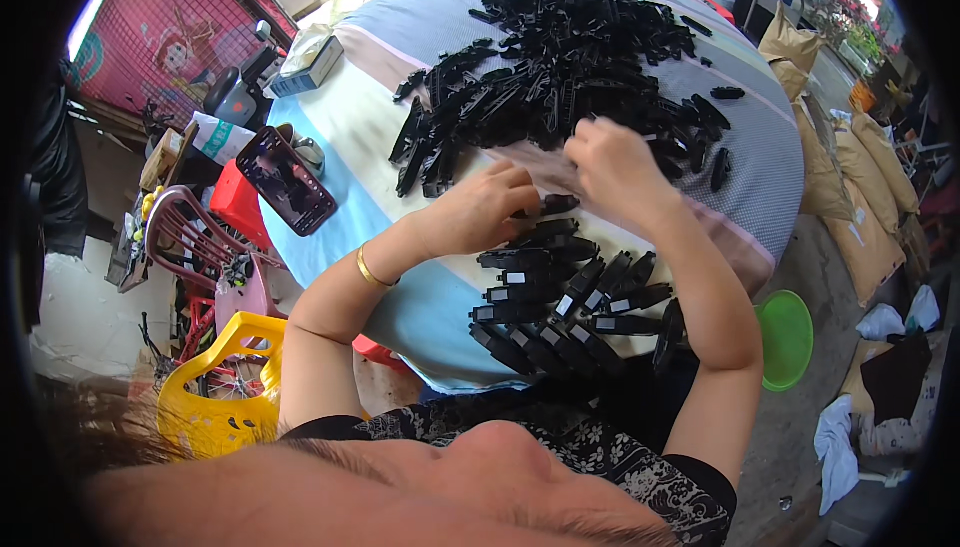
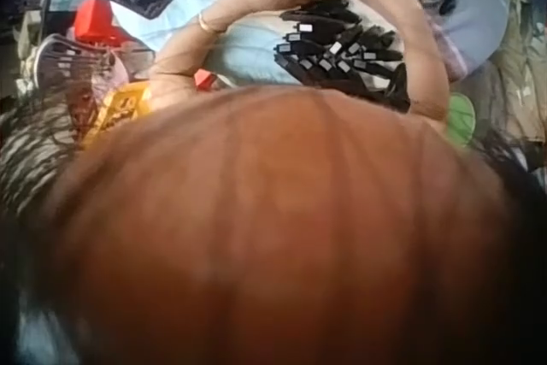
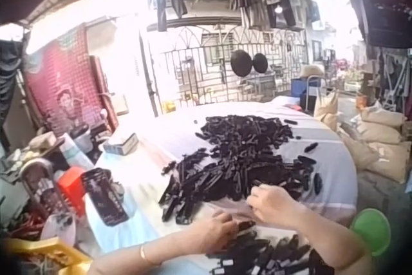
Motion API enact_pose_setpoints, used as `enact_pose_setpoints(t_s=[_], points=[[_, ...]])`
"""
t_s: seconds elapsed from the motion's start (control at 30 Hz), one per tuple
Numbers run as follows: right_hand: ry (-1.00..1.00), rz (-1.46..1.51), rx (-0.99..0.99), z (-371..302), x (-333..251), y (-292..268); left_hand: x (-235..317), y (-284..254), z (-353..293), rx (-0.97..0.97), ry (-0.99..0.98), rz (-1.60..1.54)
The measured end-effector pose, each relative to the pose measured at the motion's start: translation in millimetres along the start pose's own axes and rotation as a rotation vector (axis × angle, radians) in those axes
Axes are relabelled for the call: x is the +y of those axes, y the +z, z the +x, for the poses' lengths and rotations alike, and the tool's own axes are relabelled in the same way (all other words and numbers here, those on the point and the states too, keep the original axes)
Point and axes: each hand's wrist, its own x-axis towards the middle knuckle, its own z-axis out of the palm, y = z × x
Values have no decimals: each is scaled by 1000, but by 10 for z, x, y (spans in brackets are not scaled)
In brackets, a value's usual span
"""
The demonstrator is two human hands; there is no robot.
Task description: Assembling small black plastic clips or components at a table.
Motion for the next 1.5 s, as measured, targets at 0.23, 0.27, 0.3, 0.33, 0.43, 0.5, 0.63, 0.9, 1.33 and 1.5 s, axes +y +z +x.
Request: enact_pose_setpoints(t_s=[0.23, 0.27, 0.3, 0.33, 0.43, 0.5, 0.63, 0.9, 1.33, 1.5], points=[[200, 428, -284, -33, -44, -148, 93, 85, -28, -14, -174, -70], [287, 485, -345, -45, -19, -161, 146, 72, -29, 2, -266, -79], [288, 484, -345, -55, 23, -123, 171, 69, -25, 19, -359, -89], [211, 421, -276, -71, 69, -58, 175, 78, -7, 15, -356, -89], [97, 342, -137, -85, 147, 48, 100, 140, 50, 61, -388, -259], [52, 325, -68, -61, 129, 37, -78, 228, 37, 146, -318, -217], [248, 393, -90, 25, -27, -152, -254, 143, 62, 135, -114, -18], [338, 643, -42, -3, -165, -86, -348, -88, 22, -19, 52, 84], [-25, 372, -61, -47, -156, -55, -194, 3, 42, -15, -277, 3], [44, 338, -188, -60, -123, -125, -237, 33, 30, 50, -285, -73]])
